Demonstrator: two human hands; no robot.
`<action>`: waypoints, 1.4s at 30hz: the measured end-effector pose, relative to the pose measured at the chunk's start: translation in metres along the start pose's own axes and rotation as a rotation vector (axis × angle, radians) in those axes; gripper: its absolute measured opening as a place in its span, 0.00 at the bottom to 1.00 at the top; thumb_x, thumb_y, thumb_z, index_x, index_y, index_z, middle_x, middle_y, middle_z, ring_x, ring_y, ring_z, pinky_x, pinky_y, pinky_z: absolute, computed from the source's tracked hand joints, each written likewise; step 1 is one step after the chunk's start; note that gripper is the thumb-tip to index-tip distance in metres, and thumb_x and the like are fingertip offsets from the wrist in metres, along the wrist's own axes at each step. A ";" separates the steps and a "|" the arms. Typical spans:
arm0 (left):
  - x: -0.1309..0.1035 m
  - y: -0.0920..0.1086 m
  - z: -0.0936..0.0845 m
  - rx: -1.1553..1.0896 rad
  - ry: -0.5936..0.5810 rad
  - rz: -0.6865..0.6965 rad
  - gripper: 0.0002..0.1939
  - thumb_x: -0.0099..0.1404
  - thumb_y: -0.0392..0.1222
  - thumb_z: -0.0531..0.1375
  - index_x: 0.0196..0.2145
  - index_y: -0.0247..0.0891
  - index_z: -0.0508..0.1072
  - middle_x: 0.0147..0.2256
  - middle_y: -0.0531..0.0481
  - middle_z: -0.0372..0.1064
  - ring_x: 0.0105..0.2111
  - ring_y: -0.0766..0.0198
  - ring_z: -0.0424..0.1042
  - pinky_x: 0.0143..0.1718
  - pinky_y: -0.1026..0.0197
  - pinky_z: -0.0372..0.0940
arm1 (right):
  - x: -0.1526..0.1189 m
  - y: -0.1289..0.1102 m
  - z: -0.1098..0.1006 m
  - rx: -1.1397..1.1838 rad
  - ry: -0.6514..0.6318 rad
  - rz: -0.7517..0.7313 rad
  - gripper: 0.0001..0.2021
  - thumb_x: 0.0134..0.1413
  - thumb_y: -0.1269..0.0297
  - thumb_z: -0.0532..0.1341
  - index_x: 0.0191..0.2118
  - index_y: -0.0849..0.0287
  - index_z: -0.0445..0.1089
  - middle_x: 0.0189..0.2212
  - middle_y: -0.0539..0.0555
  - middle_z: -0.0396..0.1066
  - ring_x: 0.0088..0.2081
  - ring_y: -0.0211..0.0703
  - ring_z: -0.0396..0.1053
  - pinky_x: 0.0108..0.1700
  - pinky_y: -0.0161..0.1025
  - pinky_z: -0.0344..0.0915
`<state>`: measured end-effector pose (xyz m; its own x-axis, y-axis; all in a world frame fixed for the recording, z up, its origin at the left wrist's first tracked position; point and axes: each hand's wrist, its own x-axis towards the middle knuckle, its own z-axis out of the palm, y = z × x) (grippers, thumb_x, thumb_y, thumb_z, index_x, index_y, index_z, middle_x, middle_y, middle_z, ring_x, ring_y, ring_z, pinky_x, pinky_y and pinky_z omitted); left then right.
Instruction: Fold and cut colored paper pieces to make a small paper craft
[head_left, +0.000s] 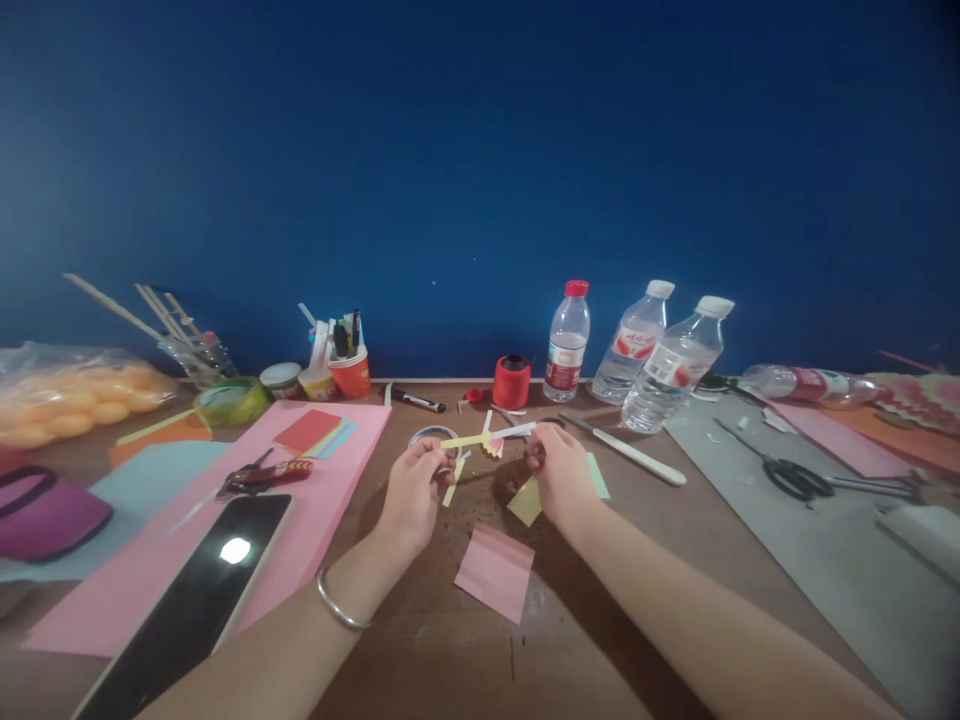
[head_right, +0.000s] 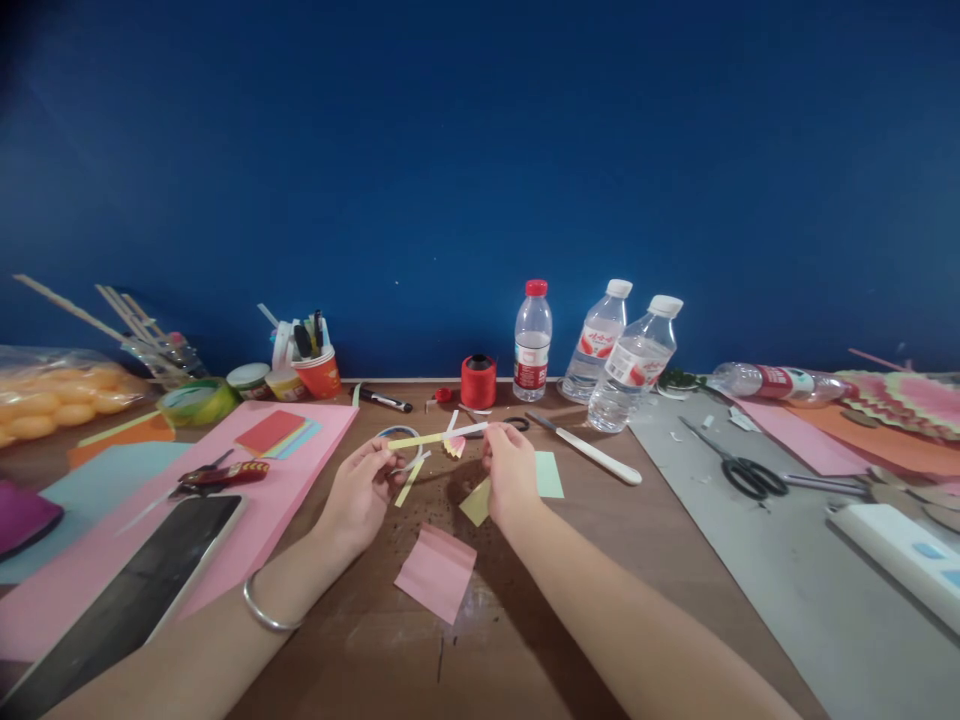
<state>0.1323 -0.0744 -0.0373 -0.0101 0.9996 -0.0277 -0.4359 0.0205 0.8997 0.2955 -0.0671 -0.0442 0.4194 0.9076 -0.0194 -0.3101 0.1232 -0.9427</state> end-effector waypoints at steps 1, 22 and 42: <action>0.000 0.000 0.000 -0.010 0.007 -0.007 0.05 0.48 0.36 0.58 0.23 0.37 0.62 0.20 0.58 0.60 0.22 0.72 0.62 0.22 0.70 0.57 | 0.004 -0.002 -0.003 -0.016 0.012 -0.021 0.06 0.38 0.67 0.54 0.18 0.58 0.55 0.16 0.44 0.53 0.17 0.31 0.50 0.18 0.31 0.46; -0.021 0.013 0.001 0.812 -0.317 0.576 0.04 0.52 0.31 0.51 0.24 0.38 0.62 0.24 0.53 0.59 0.27 0.66 0.60 0.32 0.63 0.57 | -0.014 -0.026 0.002 -0.406 -0.694 -0.256 0.11 0.51 0.67 0.48 0.29 0.60 0.67 0.24 0.50 0.68 0.30 0.37 0.66 0.37 0.36 0.60; -0.019 0.012 0.000 1.042 -0.335 0.645 0.05 0.56 0.32 0.50 0.27 0.39 0.63 0.27 0.52 0.62 0.30 0.64 0.62 0.35 0.62 0.57 | -0.009 -0.029 -0.008 -0.219 -0.967 0.292 0.09 0.39 0.63 0.63 0.22 0.63 0.66 0.16 0.46 0.61 0.19 0.30 0.58 0.25 0.30 0.53</action>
<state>0.1271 -0.0934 -0.0262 0.3373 0.7875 0.5159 0.4763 -0.6154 0.6280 0.3075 -0.0818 -0.0191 -0.5424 0.8370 -0.0723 -0.0869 -0.1415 -0.9861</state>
